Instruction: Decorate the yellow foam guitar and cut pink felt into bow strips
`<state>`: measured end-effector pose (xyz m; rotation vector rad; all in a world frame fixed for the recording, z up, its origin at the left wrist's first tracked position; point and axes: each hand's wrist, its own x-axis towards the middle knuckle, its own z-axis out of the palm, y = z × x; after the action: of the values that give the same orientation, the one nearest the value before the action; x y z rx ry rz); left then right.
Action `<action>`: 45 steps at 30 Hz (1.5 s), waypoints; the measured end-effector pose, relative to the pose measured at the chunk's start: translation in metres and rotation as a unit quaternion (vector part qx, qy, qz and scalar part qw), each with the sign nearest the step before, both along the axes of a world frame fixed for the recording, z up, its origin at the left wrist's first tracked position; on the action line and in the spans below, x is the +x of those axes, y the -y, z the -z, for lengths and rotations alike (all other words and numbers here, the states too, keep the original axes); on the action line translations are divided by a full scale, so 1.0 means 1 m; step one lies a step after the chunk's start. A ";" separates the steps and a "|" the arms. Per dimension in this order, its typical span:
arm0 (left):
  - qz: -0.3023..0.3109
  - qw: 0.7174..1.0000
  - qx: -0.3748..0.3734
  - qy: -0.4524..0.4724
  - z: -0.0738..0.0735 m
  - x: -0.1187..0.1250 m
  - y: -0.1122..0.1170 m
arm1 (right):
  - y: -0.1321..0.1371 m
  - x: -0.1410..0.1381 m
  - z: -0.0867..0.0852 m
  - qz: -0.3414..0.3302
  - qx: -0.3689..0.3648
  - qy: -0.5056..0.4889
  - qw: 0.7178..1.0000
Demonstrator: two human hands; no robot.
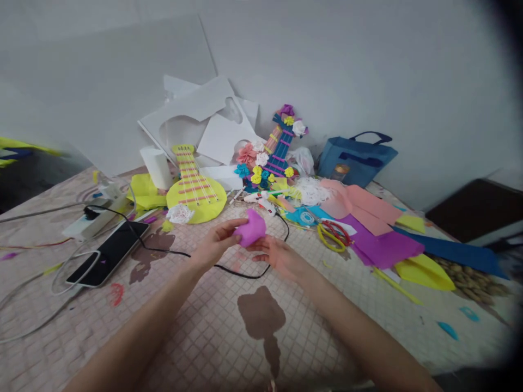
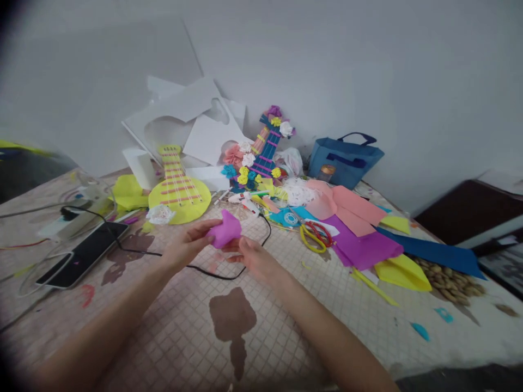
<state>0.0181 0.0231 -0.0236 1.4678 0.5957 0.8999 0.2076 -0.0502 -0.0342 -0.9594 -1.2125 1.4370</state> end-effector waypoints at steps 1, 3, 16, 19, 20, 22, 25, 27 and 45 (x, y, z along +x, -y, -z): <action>0.034 0.999 -0.004 -0.009 -0.003 0.001 0.005 | -0.001 0.000 -0.001 0.017 -0.011 -0.035 0.999; 0.073 0.997 -0.008 -0.029 -0.007 0.001 0.011 | -0.003 0.002 -0.002 0.079 -0.021 -0.058 0.995; 0.018 0.977 -0.214 -0.009 0.010 0.010 0.017 | -0.003 0.000 -0.002 0.129 0.057 0.071 0.987; -0.019 0.969 -0.242 -0.044 0.013 0.013 0.023 | -0.003 0.003 -0.003 0.118 0.064 0.086 0.987; -0.038 0.970 -0.238 -0.040 0.013 0.014 0.024 | -0.004 0.005 -0.003 0.111 0.066 0.088 0.988; -0.056 0.972 -0.228 -0.027 0.014 0.013 0.022 | -0.007 0.013 -0.004 0.103 0.072 0.093 0.988; -0.055 0.973 -0.225 -0.013 0.014 0.011 0.016 | -0.012 0.028 -0.004 0.110 0.076 0.130 0.982; -0.051 0.973 -0.224 -0.005 0.014 0.009 0.013 | -0.015 0.038 -0.003 0.115 0.065 0.162 0.978; 0.009 0.994 -0.085 -0.066 0.008 0.008 0.018 | -0.025 0.063 -0.001 0.194 0.040 0.274 0.941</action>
<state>0.0264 0.0048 -0.0311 1.3833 0.7369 0.7237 0.2707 -0.0249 -0.0329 -1.5067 -1.3618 0.8226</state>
